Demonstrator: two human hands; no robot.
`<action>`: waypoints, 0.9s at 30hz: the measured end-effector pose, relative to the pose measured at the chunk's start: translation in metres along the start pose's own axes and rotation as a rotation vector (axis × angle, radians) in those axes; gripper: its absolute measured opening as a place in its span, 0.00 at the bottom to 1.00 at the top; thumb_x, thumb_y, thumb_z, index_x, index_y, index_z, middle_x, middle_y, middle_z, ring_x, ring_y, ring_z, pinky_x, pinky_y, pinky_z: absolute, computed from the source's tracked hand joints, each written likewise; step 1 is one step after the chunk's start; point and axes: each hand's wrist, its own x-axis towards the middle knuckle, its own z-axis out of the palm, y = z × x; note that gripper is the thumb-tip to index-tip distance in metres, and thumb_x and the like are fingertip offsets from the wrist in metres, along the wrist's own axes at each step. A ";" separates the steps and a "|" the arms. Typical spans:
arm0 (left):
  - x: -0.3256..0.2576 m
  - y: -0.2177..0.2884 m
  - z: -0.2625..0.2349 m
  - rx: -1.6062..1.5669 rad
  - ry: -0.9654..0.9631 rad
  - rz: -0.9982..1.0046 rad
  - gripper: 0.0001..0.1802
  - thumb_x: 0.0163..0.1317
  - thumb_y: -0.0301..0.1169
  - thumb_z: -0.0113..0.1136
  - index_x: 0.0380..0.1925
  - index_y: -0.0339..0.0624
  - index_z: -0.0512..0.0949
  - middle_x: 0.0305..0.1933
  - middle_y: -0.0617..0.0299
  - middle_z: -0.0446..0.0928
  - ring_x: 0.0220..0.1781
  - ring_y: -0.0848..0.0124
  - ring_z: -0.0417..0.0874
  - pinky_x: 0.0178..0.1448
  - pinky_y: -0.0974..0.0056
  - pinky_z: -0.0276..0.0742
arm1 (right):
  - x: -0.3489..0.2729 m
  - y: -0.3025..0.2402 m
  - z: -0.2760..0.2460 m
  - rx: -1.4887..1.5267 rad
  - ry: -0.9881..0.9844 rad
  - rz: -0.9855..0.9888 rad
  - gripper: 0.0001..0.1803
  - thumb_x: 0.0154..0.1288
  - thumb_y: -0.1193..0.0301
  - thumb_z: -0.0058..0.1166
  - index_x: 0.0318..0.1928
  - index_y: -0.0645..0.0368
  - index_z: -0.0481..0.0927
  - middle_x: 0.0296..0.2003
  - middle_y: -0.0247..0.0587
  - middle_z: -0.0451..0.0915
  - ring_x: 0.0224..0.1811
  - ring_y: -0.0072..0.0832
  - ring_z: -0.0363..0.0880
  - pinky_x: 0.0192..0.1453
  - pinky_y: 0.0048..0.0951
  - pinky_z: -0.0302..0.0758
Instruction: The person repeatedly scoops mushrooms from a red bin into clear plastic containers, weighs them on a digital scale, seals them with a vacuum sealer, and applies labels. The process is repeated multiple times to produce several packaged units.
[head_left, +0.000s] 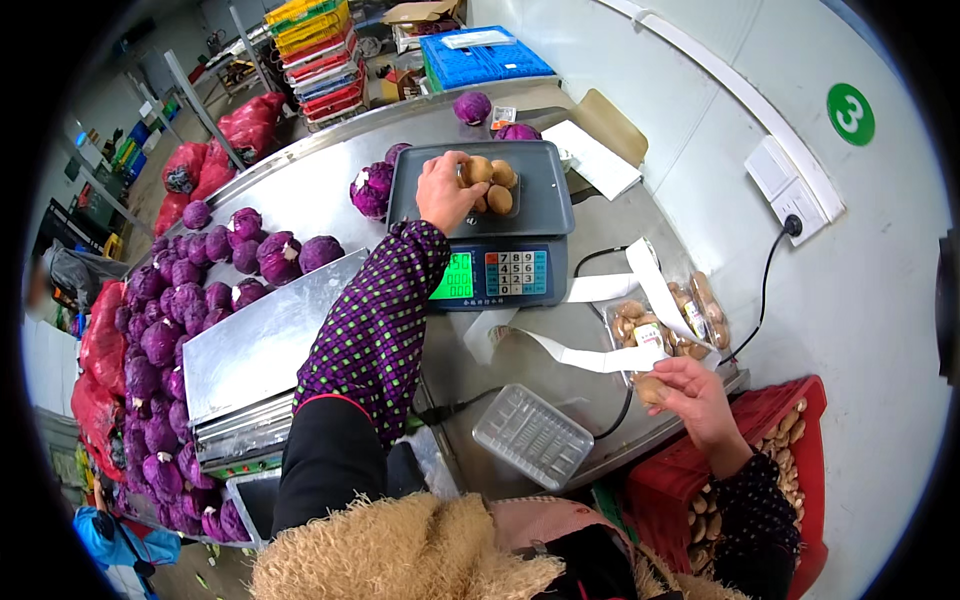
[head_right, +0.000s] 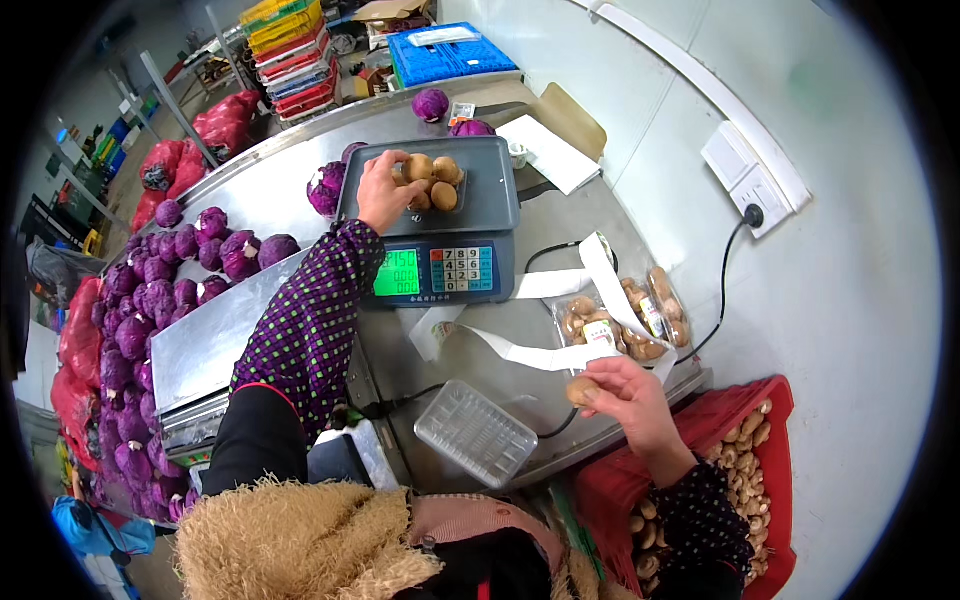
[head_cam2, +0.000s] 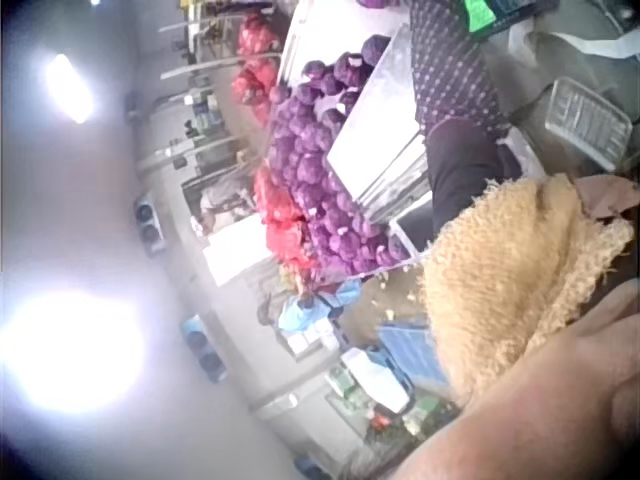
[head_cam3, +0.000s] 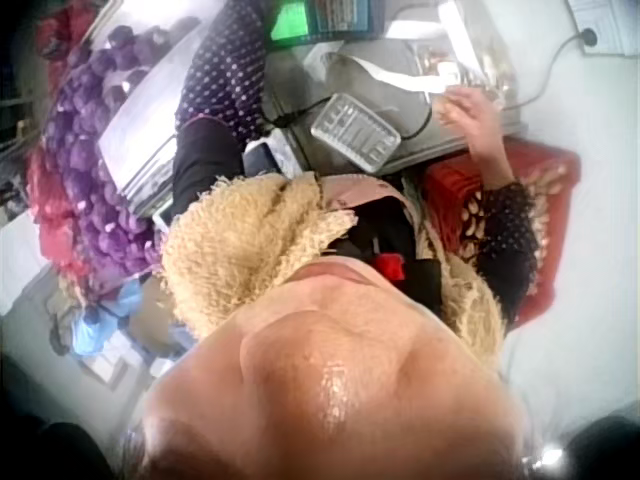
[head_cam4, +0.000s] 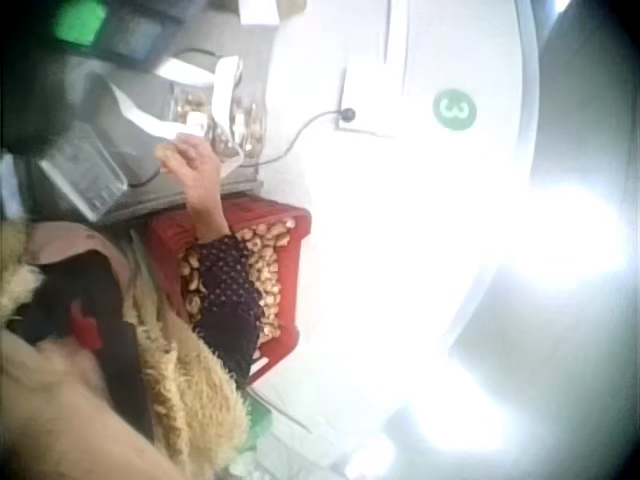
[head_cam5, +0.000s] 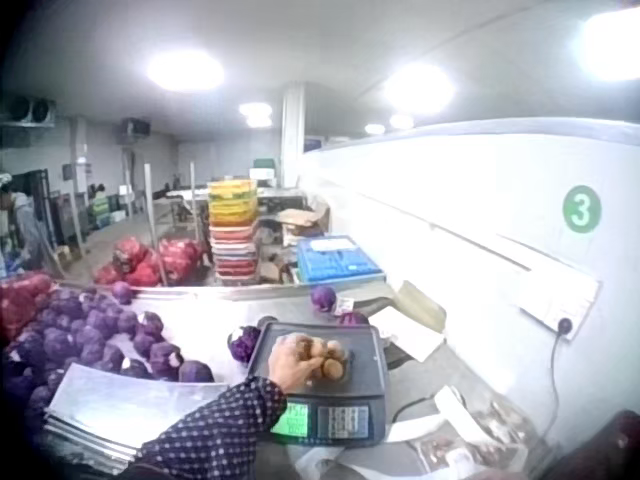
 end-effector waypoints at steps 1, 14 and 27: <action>0.001 -0.006 0.010 0.027 -0.022 0.028 0.26 0.43 0.40 0.73 0.44 0.49 0.77 0.48 0.59 0.78 0.58 0.58 0.72 0.61 0.57 0.66 | 0.007 0.001 0.005 -0.034 -0.001 0.036 0.15 0.64 0.78 0.56 0.51 0.64 0.73 0.45 0.45 0.81 0.45 0.28 0.81 0.44 0.28 0.80; -0.150 0.101 -0.108 -0.557 -0.686 0.449 0.28 0.54 0.32 0.69 0.54 0.38 0.72 0.48 0.51 0.77 0.48 0.57 0.82 0.49 0.59 0.80 | 0.088 -0.001 0.090 0.221 -0.254 0.064 0.06 0.68 0.76 0.53 0.43 0.64 0.74 0.43 0.42 0.80 0.42 0.23 0.79 0.46 0.24 0.75; -0.197 0.096 -0.099 -0.835 -0.774 -0.050 0.13 0.53 0.22 0.69 0.36 0.35 0.74 0.36 0.58 0.78 0.37 0.68 0.81 0.39 0.65 0.79 | 0.084 0.029 0.106 0.105 -0.367 0.161 0.10 0.65 0.73 0.61 0.41 0.65 0.76 0.37 0.36 0.81 0.40 0.18 0.79 0.44 0.20 0.77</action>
